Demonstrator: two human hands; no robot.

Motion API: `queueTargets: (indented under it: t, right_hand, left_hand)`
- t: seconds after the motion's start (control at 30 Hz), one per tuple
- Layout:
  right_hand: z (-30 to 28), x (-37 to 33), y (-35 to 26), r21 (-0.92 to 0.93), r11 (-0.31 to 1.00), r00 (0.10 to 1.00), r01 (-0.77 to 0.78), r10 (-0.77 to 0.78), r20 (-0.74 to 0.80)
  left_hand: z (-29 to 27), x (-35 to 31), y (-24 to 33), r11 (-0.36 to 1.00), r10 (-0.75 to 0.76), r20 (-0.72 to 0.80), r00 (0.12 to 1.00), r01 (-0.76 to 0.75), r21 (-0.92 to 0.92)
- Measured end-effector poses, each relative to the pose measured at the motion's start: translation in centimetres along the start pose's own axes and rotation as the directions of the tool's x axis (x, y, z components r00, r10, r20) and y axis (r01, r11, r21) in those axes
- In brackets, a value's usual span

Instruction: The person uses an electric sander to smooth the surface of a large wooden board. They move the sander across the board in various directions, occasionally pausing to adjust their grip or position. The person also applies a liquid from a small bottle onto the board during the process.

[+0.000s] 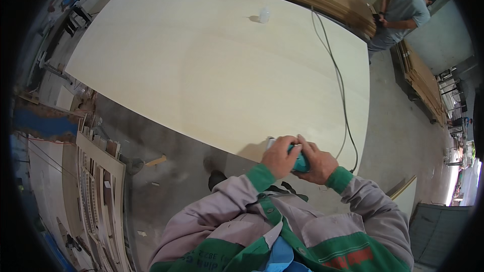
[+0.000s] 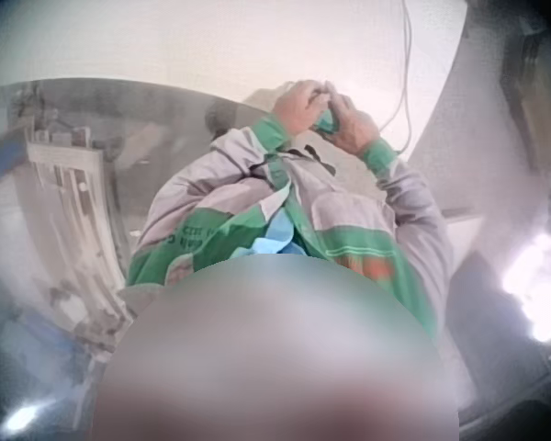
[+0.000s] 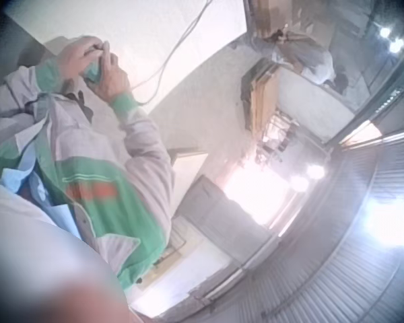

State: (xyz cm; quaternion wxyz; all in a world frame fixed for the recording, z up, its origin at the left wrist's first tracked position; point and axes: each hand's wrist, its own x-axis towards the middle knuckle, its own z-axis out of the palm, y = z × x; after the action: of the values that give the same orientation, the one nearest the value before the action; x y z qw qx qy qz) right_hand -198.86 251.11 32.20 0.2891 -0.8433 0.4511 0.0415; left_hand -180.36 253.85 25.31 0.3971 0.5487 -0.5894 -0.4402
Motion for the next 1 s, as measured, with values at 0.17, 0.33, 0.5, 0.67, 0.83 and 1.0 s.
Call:
queueTargets:
  t: [0.17,0.33,0.5,0.67,0.83,1.0]
  right_hand:
    - [0.0,12.7,-9.0,0.043,0.998,0.997,0.043,-0.045,0.058]
    - [-2.3,31.6,-13.1,0.019,0.997,0.991,-0.079,0.081,-0.110]
    - [-11.3,51.4,-9.7,-0.002,0.963,0.894,-0.269,0.249,-0.371]
    - [-12.5,57.1,-11.4,0.040,0.960,0.885,-0.275,0.270,-0.379]
    - [-5.4,47.5,-17.9,0.003,0.992,0.969,-0.124,0.122,-0.214]
    - [-1.0,32.8,-21.8,0.121,0.973,0.981,-0.194,0.195,0.005]
  left_hand:
    - [-13.1,1.4,-6.1,0.955,-0.159,-0.316,0.935,0.065,-0.290]
    - [-28.9,3.7,-11.8,0.977,-0.161,-0.432,0.888,0.207,0.061]
    - [-37.1,3.4,-15.5,0.735,0.046,-0.144,0.989,0.064,0.675]
    - [-38.6,0.5,-18.8,0.643,-0.087,0.069,0.994,0.004,0.766]
    - [-39.3,-0.7,-20.6,0.609,-0.074,0.096,0.993,-0.032,0.793]
    - [-44.0,3.5,-21.3,0.504,-0.008,-0.085,0.996,0.078,0.860]
